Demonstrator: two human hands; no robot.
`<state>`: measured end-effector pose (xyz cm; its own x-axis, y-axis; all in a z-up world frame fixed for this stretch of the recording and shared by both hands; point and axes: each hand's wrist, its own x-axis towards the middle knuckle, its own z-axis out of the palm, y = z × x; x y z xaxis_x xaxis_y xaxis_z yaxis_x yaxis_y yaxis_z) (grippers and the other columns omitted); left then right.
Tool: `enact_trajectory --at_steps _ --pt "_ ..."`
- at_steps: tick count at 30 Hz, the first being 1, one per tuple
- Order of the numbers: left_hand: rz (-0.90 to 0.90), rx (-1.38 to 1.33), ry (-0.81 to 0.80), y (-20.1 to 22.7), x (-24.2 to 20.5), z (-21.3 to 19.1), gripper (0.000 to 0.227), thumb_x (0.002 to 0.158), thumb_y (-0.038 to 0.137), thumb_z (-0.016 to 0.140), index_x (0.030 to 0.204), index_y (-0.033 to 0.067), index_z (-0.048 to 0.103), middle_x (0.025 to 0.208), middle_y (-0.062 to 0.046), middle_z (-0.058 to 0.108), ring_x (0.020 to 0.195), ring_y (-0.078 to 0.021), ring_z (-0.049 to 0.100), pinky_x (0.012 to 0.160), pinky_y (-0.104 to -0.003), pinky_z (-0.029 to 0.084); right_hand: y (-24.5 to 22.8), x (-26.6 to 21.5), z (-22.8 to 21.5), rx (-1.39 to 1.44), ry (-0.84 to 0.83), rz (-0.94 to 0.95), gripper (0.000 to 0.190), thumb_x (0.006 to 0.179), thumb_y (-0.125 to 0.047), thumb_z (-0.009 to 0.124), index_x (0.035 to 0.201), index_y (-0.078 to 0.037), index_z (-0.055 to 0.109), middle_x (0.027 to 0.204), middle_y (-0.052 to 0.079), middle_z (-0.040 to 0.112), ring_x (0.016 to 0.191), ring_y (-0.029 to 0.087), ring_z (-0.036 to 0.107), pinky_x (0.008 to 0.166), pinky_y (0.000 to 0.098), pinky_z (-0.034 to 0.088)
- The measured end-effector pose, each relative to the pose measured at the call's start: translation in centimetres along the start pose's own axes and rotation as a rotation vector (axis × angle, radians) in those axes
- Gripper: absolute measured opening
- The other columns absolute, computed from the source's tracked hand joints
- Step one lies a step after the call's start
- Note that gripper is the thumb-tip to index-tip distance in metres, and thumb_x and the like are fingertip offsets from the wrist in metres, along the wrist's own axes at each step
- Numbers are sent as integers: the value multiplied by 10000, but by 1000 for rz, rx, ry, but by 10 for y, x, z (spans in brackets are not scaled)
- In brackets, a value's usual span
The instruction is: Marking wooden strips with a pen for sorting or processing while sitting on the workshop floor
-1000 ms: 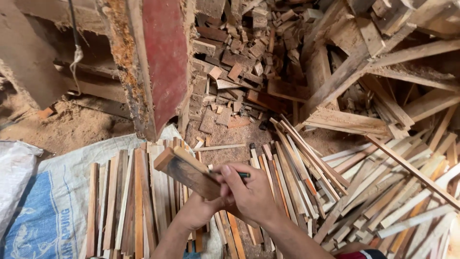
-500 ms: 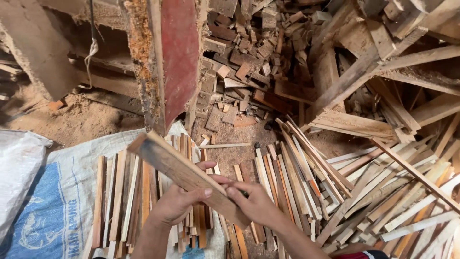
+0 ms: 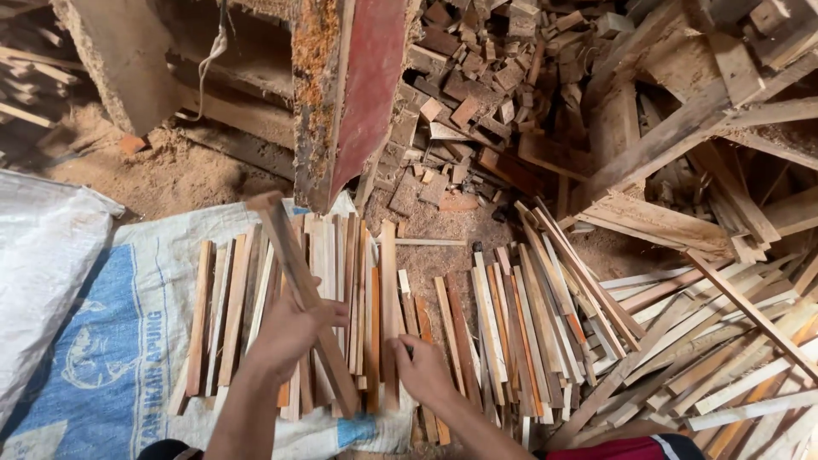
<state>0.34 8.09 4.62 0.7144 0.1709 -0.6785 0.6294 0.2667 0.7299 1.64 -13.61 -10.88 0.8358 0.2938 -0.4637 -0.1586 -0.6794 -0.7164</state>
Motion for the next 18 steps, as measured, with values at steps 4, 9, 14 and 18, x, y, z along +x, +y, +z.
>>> enact_trajectory --at_steps 4,9,14,18 --pt "89 -58 54 -5 2 -10 476 912 -107 497 1365 -11 390 943 -231 595 820 -376 711 815 -482 581 29 45 15 -156 -9 90 395 1090 -314 436 1255 -29 654 1135 196 734 392 86 481 549 254 640" --pt "98 11 35 -9 8 -5 409 920 -63 521 1325 -15 491 896 -172 643 818 -294 726 888 -443 535 34 71 28 -103 -2 125 473 1011 -366 535 1382 -74 566 1460 133 554 1318 280 577 1095 395 519" --pt "74 -22 -11 -15 17 11 347 949 -56 504 1293 -22 495 927 -194 609 861 -318 723 836 -446 553 54 56 3 -5 -7 167 399 1057 -305 451 1384 -104 562 1076 95 715 735 130 697 662 262 628" --pt "73 -151 -104 -22 32 37 375 942 -50 547 1308 -37 464 919 -224 630 907 -372 726 950 -494 600 104 64 -35 -180 221 109 312 1043 -266 486 1257 -146 679 1074 86 752 737 164 721 708 307 640"
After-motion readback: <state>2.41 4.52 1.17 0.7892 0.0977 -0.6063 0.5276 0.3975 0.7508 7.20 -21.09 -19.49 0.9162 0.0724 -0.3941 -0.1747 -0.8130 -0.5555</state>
